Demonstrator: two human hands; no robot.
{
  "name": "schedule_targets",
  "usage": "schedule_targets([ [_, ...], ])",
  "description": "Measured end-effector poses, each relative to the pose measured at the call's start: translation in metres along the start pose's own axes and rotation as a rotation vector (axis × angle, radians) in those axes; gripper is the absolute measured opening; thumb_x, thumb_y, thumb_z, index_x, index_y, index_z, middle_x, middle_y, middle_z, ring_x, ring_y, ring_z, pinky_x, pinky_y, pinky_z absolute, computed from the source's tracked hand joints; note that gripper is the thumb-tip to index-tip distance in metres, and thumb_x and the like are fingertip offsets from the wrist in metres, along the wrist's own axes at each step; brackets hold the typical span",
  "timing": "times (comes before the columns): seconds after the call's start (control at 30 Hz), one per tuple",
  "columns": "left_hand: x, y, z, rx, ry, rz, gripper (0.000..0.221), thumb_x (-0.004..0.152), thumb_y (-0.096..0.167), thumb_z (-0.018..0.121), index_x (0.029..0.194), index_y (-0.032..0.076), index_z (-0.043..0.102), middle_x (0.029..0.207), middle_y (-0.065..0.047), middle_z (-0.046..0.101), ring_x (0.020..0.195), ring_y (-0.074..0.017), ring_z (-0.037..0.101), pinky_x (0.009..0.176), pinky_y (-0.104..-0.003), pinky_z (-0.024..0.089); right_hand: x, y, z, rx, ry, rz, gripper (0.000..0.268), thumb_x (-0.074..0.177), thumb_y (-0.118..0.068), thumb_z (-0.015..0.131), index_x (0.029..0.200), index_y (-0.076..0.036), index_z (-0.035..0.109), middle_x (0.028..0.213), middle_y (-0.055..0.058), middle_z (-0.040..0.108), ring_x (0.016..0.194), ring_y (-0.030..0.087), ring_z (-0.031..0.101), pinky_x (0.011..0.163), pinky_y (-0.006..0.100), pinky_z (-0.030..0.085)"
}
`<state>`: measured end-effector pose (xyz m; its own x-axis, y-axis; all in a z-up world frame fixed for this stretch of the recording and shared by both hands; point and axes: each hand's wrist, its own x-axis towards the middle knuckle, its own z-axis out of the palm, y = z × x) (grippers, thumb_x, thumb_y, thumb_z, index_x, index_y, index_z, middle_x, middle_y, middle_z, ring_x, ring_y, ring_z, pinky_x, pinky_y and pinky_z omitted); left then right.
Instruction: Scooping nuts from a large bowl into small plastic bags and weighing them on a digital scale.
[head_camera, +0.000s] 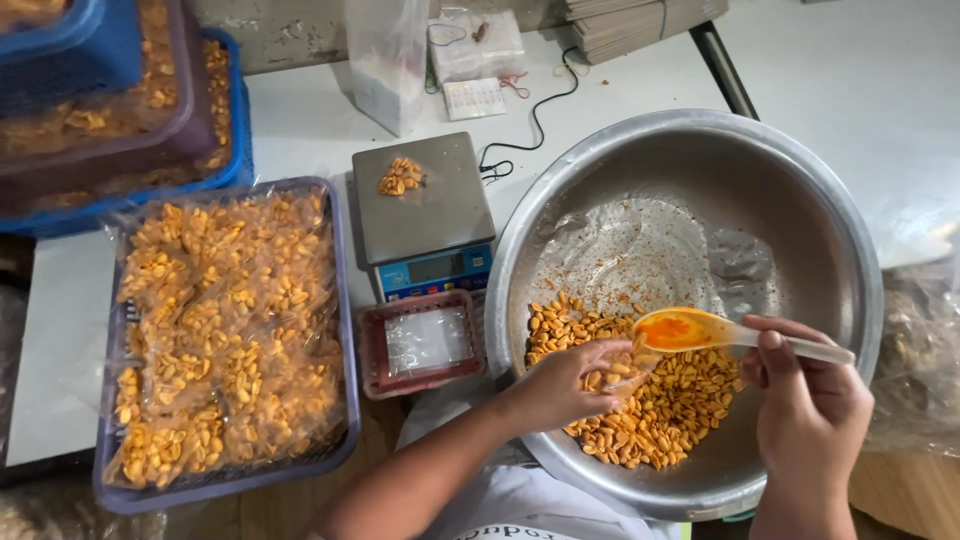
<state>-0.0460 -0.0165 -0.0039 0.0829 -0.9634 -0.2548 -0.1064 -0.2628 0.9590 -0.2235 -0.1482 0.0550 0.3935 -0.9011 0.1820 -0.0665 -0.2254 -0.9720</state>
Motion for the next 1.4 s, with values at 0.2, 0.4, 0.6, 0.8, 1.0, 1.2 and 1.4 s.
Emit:
schedule_targets([
  [0.2,-0.002,-0.035,-0.001,-0.301,-0.061,0.172,0.052,0.091,0.042,0.051,0.136,0.018,0.054,0.146,-0.015,0.058,0.131,-0.0345,0.060,0.099,-0.047,0.059,0.005,0.020,-0.006,0.001,0.147,0.096,0.012,0.116,-0.012,0.064,0.120,-0.003,0.070,0.094,0.006,0.068,0.070,0.004,0.056,0.069,0.013,0.049],
  [0.4,-0.020,-0.042,-0.101,-0.384,0.597,0.655,0.024,0.110,0.021,0.045,0.110,0.009,0.066,0.106,-0.007,0.073,0.104,-0.0203,0.070,0.101,-0.032,0.059,0.007,0.113,-0.043,-0.229,0.072,0.150,0.012,0.109,-0.004,0.061,0.114,-0.006,0.072,0.099,0.007,0.066,0.083,0.013,0.057,0.072,0.025,0.045],
  [0.6,0.006,-0.083,-0.201,0.781,0.933,-0.050,0.038,0.102,0.010,0.043,0.139,0.014,0.052,0.158,-0.009,0.032,0.148,-0.0336,0.028,0.116,-0.052,0.035,-0.027,0.140,-0.029,-0.654,-0.206,0.405,0.024,0.105,-0.010,0.060,0.118,-0.009,0.080,0.085,0.011,0.075,0.062,0.019,0.058,0.053,0.032,0.045],
  [0.8,0.037,-0.088,-0.235,0.845,1.097,0.246,0.076,0.091,0.054,0.061,0.146,0.007,0.037,0.145,-0.012,0.045,0.134,-0.0302,0.044,0.109,-0.054,0.035,-0.036,0.140,-0.028,-0.383,-0.128,0.418,0.019,0.105,-0.009,0.064,0.112,-0.002,0.080,0.074,0.010,0.064,0.060,0.016,0.048,0.050,0.031,0.034],
  [1.0,-0.037,-0.057,-0.157,-0.424,1.333,0.354,0.050,0.090,0.018,0.073,0.138,0.017,0.060,0.099,-0.001,0.071,0.088,-0.0086,0.067,0.081,-0.024,0.056,-0.033,0.131,-0.015,-0.352,-0.015,0.270,0.015,0.115,-0.012,0.066,0.115,0.001,0.074,0.072,0.010,0.058,0.064,0.011,0.047,0.058,0.026,0.037],
  [1.2,-0.185,-0.077,-0.149,0.336,1.565,0.303,0.014,0.103,0.016,0.059,0.109,0.013,0.071,0.112,-0.007,0.070,0.101,-0.0216,0.070,0.084,-0.032,0.060,-0.032,0.111,-0.001,-0.256,-0.062,0.212,0.017,0.121,-0.009,0.063,0.119,0.006,0.070,0.071,0.014,0.053,0.058,0.015,0.042,0.055,0.026,0.031],
  [1.4,-0.223,-0.116,-0.158,0.665,1.099,-0.705,0.086,0.096,0.064,0.036,0.162,0.017,0.009,0.169,-0.019,-0.002,0.154,-0.0382,0.000,0.124,-0.053,0.008,-0.023,0.121,-0.018,-0.255,-0.140,0.152,0.017,0.120,-0.007,0.059,0.121,0.006,0.071,0.071,0.015,0.053,0.060,0.017,0.045,0.057,0.025,0.034],
])
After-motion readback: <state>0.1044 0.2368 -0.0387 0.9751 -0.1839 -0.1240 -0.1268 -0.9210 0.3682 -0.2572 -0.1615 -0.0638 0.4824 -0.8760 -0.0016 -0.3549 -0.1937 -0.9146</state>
